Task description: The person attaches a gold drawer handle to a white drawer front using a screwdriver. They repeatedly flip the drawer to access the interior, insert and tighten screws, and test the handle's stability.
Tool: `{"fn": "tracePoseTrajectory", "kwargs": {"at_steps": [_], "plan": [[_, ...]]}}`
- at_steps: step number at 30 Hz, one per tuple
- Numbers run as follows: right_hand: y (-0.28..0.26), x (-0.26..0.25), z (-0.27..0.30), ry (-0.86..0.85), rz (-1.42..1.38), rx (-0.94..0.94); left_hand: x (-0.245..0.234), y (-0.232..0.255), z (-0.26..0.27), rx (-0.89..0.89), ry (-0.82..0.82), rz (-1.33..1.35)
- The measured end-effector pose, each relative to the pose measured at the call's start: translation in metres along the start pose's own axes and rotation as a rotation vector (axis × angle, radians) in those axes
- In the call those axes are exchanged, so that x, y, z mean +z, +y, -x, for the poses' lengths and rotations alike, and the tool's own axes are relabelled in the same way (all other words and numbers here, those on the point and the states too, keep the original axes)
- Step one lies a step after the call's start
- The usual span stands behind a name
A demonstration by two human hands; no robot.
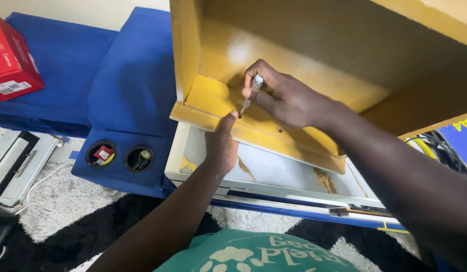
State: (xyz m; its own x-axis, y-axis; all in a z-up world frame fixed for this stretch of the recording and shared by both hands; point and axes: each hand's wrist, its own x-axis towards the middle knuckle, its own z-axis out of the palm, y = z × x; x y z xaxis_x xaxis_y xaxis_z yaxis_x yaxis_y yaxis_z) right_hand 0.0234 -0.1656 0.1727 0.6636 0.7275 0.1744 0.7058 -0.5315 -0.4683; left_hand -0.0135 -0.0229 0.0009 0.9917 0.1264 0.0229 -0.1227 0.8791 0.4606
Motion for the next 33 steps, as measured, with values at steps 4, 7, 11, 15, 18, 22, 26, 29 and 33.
{"fn": "tracePoseTrajectory", "kwargs": {"at_steps": [4,7,11,15,18,22,26,29,33], "plan": [[0.007,-0.003,0.002,0.055,-0.255,-0.072,0.001,-0.001,-0.001,0.000,0.027,-0.039],[0.009,0.000,0.001,0.054,-0.301,-0.073,0.001,0.000,-0.002,-0.017,0.041,-0.030],[0.007,0.004,0.005,0.168,-0.273,-0.069,0.002,-0.001,-0.001,0.000,0.024,-0.052],[0.001,0.022,0.016,0.337,-0.091,0.017,0.004,0.001,0.001,0.014,0.003,-0.046],[-0.005,0.034,0.021,0.491,0.030,-0.002,0.006,0.003,-0.001,0.008,0.033,-0.065],[-0.016,0.032,0.021,0.473,0.023,0.181,0.006,0.002,0.001,-0.023,0.056,-0.057],[-0.019,0.010,0.017,0.126,0.073,0.150,-0.001,-0.001,-0.001,-0.049,0.114,-0.071],[-0.007,-0.009,0.005,-0.107,-0.049,0.210,-0.002,-0.004,-0.008,-0.060,0.138,-0.076],[0.006,-0.008,-0.005,-0.069,-0.055,-0.147,-0.005,-0.004,-0.004,-0.033,0.123,-0.073]]}}
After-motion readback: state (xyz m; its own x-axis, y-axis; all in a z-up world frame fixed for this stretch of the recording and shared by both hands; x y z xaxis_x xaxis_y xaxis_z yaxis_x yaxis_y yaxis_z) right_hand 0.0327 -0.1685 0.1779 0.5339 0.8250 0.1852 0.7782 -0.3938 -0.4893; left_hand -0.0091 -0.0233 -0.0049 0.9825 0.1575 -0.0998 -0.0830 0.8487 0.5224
